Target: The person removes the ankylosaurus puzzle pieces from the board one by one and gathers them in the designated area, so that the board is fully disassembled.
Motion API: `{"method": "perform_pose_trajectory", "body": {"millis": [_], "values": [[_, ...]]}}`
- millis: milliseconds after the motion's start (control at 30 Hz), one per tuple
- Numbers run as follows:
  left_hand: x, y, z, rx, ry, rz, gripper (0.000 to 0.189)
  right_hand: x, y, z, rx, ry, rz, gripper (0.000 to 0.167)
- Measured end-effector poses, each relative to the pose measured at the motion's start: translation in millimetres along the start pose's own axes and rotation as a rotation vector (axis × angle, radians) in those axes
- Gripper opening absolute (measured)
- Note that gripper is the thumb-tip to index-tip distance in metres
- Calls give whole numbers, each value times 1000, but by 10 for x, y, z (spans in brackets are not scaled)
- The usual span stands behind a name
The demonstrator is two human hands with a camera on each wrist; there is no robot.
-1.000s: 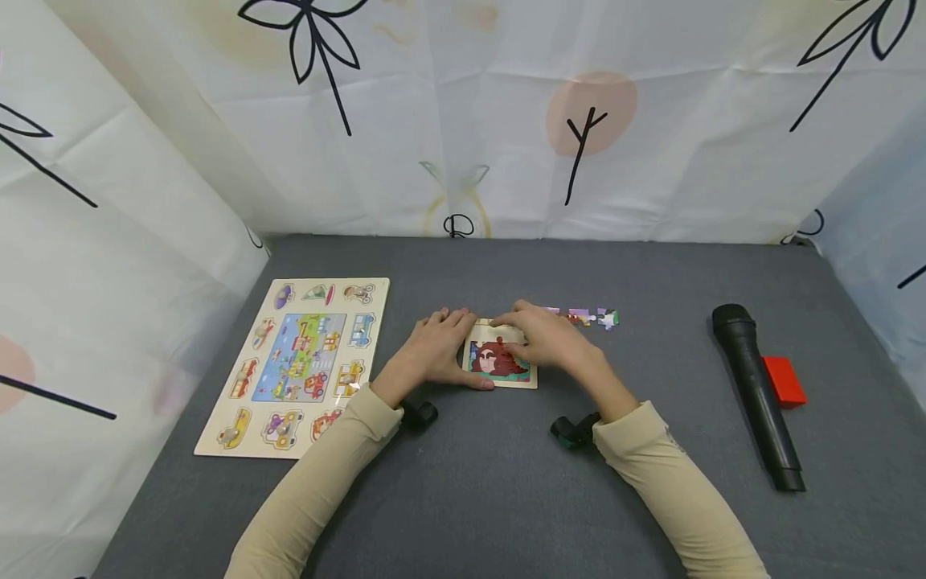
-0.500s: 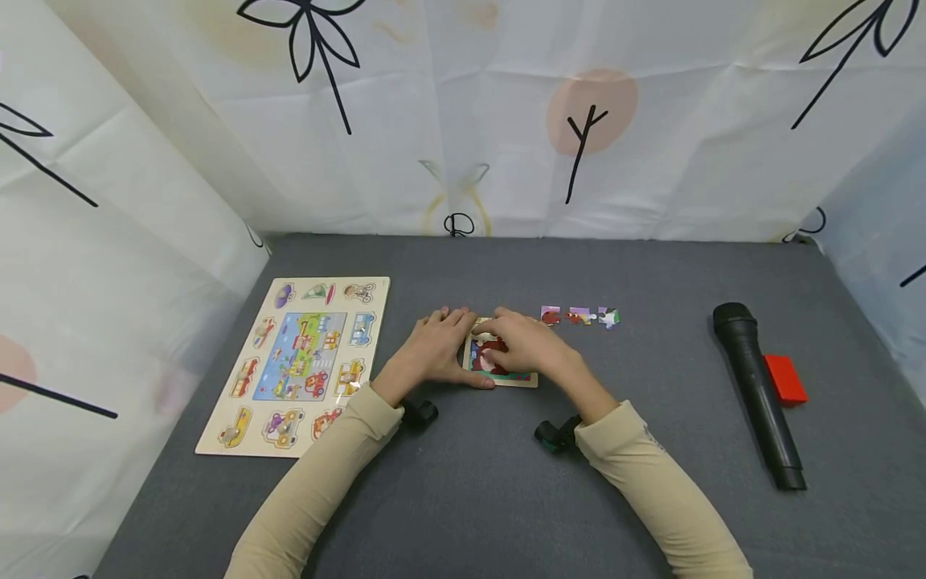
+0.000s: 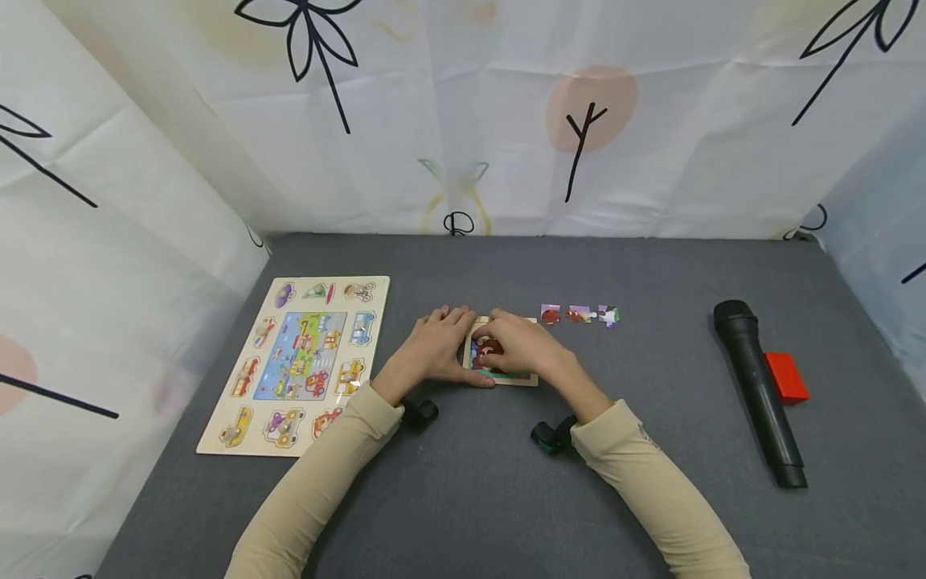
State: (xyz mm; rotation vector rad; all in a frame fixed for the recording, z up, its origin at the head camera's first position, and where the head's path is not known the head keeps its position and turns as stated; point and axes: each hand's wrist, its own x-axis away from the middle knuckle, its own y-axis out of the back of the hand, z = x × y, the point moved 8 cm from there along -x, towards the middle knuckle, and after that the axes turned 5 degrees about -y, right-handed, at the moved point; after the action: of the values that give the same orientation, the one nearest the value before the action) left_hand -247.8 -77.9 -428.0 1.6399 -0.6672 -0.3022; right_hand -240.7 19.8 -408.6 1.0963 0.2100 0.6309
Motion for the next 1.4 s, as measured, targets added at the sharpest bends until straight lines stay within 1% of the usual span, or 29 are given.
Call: {"method": "perform_pose_trajectory", "body": {"millis": [233, 433, 667, 867, 1267, 1400], "values": [[10, 8, -12, 12, -12, -17, 106, -5, -19, 18, -3, -18, 31, 26], [4, 2, -9, 5, 3, 1, 107, -15, -36, 30, -1, -21, 44, 26], [1, -11, -1, 19, 20, 22, 106, -1, -26, 30, -22, -22, 24, 31], [1, -8, -1, 19, 17, 17, 108, 12, -10, 49, -8, -4, 16, 35], [2, -12, 10, 12, 14, 12, 107, -5, -9, 43, -8, -5, 13, 28], [2, -8, 4, 10, 9, 9, 107, -7, -3, 31, 2, -9, -3, 29]]}}
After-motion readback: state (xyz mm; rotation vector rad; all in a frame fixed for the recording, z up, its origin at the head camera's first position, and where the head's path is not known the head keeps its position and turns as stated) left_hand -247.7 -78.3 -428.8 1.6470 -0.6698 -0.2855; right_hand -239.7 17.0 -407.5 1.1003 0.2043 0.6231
